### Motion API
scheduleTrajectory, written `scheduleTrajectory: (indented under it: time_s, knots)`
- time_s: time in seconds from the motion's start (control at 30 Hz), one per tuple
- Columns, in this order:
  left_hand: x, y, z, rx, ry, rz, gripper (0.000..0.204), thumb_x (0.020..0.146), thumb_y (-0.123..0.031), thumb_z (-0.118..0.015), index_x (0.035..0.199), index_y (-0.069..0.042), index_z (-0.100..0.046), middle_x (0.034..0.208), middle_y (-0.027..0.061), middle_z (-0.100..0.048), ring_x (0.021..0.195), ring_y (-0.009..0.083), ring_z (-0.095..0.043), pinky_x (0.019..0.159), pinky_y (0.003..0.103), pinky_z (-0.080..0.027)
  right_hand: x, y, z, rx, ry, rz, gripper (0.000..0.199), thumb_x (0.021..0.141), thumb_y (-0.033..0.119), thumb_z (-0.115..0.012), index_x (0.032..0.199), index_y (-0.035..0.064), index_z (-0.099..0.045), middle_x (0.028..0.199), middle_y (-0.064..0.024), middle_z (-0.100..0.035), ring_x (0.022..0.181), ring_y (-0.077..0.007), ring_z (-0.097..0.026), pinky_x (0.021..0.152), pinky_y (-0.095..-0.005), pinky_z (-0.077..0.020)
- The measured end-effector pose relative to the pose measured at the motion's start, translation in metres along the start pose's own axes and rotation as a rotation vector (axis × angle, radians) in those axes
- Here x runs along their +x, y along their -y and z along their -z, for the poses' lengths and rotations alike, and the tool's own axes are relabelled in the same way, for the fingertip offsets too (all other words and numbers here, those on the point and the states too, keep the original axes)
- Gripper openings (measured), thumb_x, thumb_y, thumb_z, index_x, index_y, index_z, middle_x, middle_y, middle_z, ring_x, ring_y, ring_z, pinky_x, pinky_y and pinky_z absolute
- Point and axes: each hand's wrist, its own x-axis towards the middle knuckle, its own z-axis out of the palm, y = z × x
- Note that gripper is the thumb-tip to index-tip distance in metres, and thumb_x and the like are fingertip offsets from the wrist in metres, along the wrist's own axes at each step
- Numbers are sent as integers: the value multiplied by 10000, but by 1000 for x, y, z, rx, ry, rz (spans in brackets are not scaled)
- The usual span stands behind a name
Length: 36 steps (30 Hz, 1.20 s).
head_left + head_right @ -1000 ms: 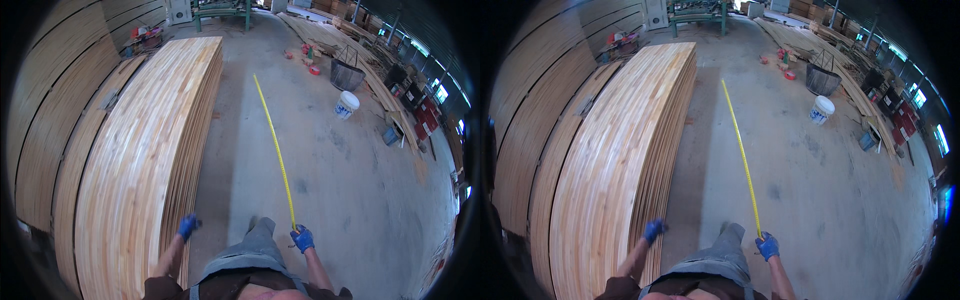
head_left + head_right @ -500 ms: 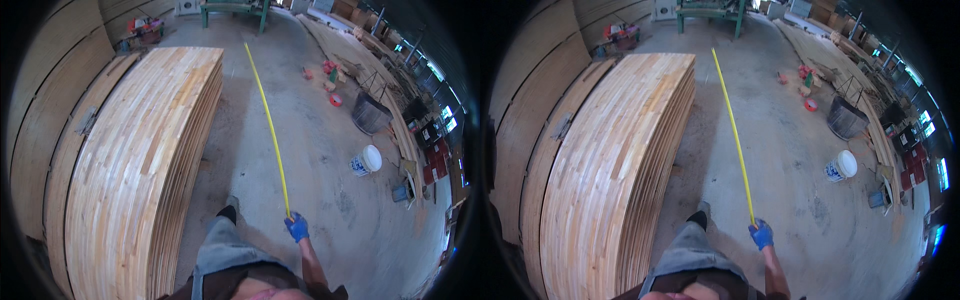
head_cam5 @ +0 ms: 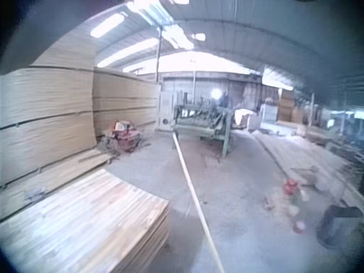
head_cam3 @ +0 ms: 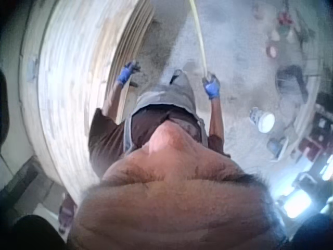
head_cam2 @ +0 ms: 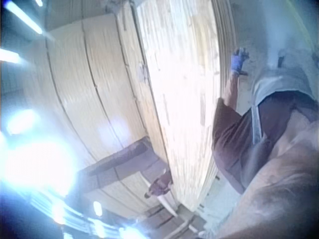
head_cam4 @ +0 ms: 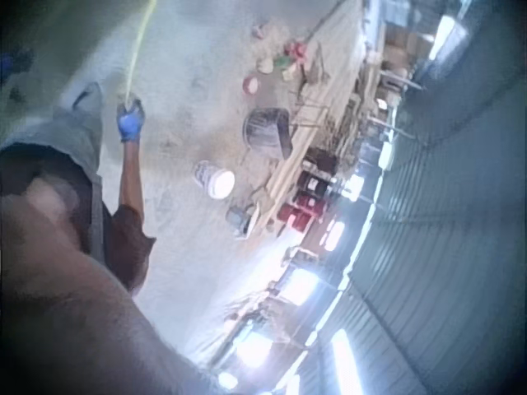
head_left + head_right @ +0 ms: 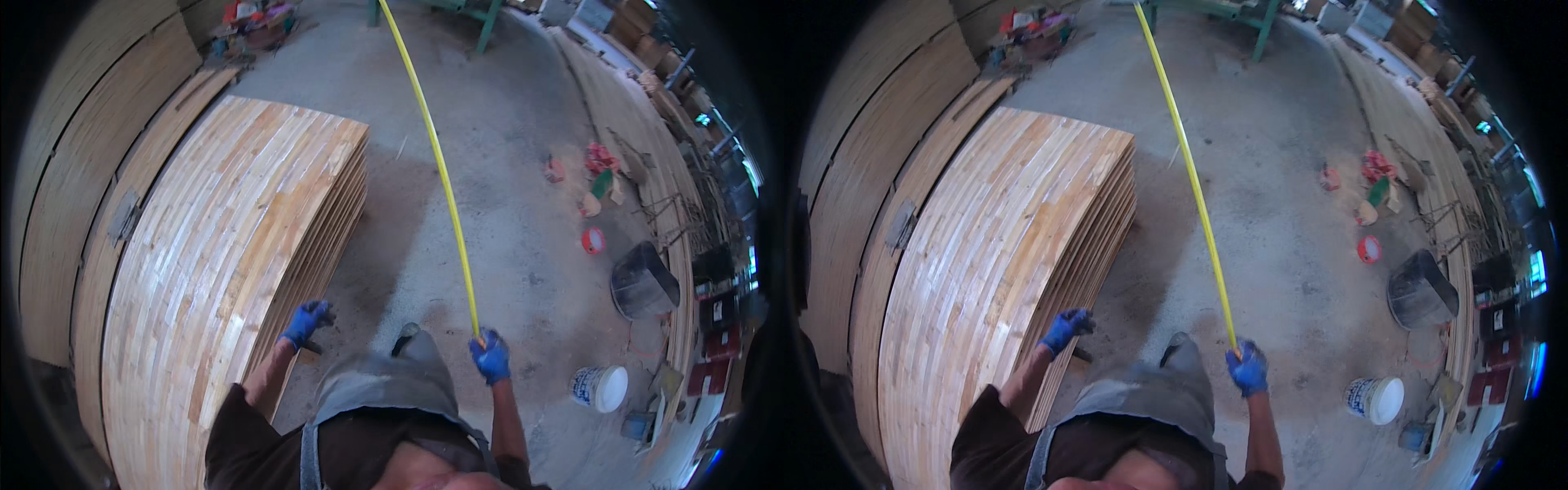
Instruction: The person uses a yellow tape measure to measure the length and width of large wooden planks in a workshop. They walk around the stacks of wood, extending the tape measure along the edges, and occasionally lift or adjust the planks to access different sides.
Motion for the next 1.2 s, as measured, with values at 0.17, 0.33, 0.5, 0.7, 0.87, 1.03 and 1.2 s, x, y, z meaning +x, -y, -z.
scheduleTrajectory:
  time_s: [0.17, 0.33, 0.5, 0.7, 0.87, 1.03, 1.2]
  knots:
    - [19, 54, -27, 246, -321, 332, 362, 955, -344, -562, 947, -4, -687, 758, 102, -685, 681, 176, -634, 641, 323, -502, 303, 57, 48, 81, 144, 112, 351, 819, 256, -689, 1085, 31, -653, 932, -186, -671, 865, -377, -654, 748, -435, -526]
    - [141, 59, -57, -94, -208, 416, 324, 957, -309, -566, 1031, -16, -683, 854, 111, -688, 750, 181, -638, 667, 321, -513, 585, 91, 12, -155, 248, 424, 306, 811, 249, -694, 1032, 39, -666, 912, -188, -664, 836, -385, -647, 719, -443, -521]
    - [246, -27, -103, 296, -300, 193, 336, 960, -317, -576, 973, 7, -663, 823, 162, -683, 807, 197, -669, 683, 358, -524, 724, 155, 11, -124, 474, 718, 318, 813, 237, -679, 1078, 61, -672, 937, -186, -670, 852, -369, -649, 740, -447, -522]
    - [339, -224, -144, -210, -694, 151, 382, 995, -354, -524, 1021, 0, -664, 955, 132, -703, 852, 184, -671, 748, 328, -541, 882, 197, -46, -133, 861, 1066, 353, 820, 221, -647, 1139, 71, -664, 1011, -179, -679, 902, -355, -656, 803, -436, -528]
    - [268, -269, -208, -1187, -912, -183, 694, 947, -608, -451, 1363, -52, -473, 1286, 168, -587, 1091, 287, -619, 992, 440, -478, 854, 196, -27, -139, 1158, 1268, 336, 814, 216, -626, 1116, 75, -671, 997, -174, -674, 919, -353, -646, 817, -453, -512]
    - [189, -279, -262, -1479, -1349, -718, 977, 816, -809, -404, 1447, -63, -384, 1414, 175, -482, 1263, 340, -499, 1071, 507, -392, 876, 235, 3, -504, 1353, 1544, 286, 796, 224, -619, 1033, 78, -683, 960, -162, -671, 898, -350, -643, 808, -468, -505]
    - [176, -214, -346, -1614, -1655, -969, 857, 878, -715, -440, 1416, -49, -427, 1404, 154, -496, 1266, 328, -492, 1081, 492, -386, 914, 231, -13, -687, 1312, 1807, 218, 775, 220, -625, 945, 99, -687, 912, -139, -666, 864, -338, -643, 769, -467, -509]
